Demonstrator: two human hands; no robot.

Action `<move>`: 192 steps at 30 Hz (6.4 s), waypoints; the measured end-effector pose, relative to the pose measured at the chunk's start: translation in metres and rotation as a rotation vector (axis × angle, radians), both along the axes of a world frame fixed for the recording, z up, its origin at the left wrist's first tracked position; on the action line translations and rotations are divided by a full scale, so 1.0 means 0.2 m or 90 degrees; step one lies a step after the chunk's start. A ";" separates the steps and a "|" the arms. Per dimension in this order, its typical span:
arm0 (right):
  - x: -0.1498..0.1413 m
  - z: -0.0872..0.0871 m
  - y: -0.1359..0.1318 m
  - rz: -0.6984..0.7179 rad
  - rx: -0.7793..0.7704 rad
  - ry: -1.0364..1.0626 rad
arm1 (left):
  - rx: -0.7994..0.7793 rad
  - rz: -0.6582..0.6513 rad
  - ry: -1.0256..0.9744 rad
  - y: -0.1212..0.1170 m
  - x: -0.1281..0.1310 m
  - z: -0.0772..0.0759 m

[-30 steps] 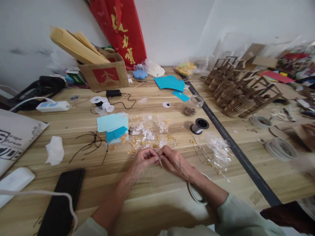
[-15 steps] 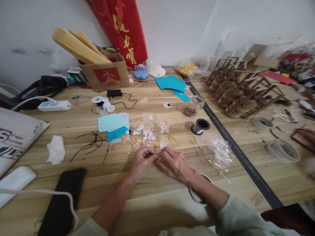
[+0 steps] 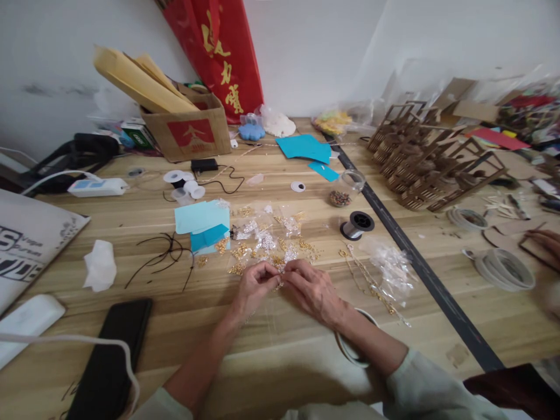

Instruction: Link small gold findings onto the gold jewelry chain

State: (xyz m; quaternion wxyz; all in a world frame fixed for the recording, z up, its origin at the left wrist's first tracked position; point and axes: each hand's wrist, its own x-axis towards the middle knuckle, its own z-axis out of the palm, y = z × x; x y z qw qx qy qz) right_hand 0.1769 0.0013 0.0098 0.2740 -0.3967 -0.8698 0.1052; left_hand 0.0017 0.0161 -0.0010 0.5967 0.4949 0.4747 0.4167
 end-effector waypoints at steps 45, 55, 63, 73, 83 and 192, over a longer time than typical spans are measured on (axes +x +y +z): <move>0.03 -0.01 0.03 0.069 -0.029 0.156 | 0.102 -0.123 0.082 0.01 -0.02 0.00; 0.04 -0.02 0.04 0.112 0.005 -0.008 | 0.164 -0.164 0.144 0.02 -0.03 -0.01; 0.04 -0.02 0.04 0.112 -0.058 0.010 | 0.228 -0.152 0.176 0.02 -0.02 -0.05; 0.03 -0.01 0.04 0.108 -0.185 0.123 | 0.211 -0.141 0.198 0.01 -0.01 -0.05; 0.02 0.01 0.03 0.095 -0.222 0.143 | 0.209 -0.141 0.193 -0.01 0.00 -0.03; 0.03 -0.02 0.05 0.024 -0.175 0.253 | 0.356 -0.094 0.279 -0.01 0.00 -0.06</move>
